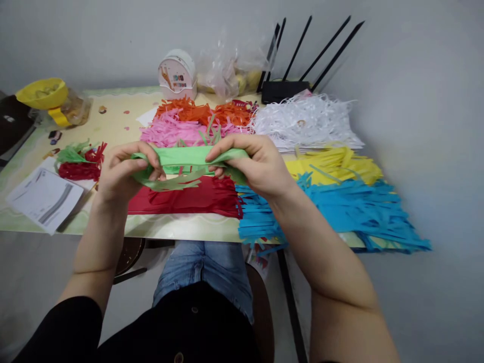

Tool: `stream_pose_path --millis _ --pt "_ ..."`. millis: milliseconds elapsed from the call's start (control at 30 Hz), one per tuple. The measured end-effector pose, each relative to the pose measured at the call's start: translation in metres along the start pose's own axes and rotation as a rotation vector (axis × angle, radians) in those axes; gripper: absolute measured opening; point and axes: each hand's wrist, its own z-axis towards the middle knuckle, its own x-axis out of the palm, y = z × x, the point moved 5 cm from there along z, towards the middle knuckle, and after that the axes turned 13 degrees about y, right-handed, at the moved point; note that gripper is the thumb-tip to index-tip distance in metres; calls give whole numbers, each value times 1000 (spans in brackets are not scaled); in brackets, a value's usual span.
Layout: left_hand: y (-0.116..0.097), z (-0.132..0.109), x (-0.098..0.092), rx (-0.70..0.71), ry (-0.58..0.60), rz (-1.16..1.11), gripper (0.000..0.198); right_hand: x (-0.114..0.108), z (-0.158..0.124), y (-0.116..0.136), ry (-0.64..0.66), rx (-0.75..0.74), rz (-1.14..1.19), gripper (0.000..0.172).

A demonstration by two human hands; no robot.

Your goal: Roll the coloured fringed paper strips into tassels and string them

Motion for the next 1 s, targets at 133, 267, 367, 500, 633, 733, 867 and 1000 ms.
stream_pose_path --millis 133,267,367,500,633,733,867,1000 --pt "-2 1 1 34 -34 168 46 0 0 8 50 -50 -194 32" --pt "-6 4 -2 51 -126 362 36 3 1 20 -28 -88 -586 16" --pt "-5 7 -3 38 -82 408 28 2 1 22 -80 -131 -727 27" --pt "-3 8 -3 -31 -46 503 24 -4 2 15 -123 -63 -824 21" --pt "2 5 -1 -70 -93 334 32 -4 2 9 -157 -17 -657 4" --pt "10 2 1 -97 -103 111 35 -2 2 4 -179 -23 -414 11" --pt "16 2 1 -99 -124 -36 25 1 4 -5 -194 -29 -173 20" --pt "14 3 3 -39 -139 -126 9 3 5 -9 -217 -58 -73 11"
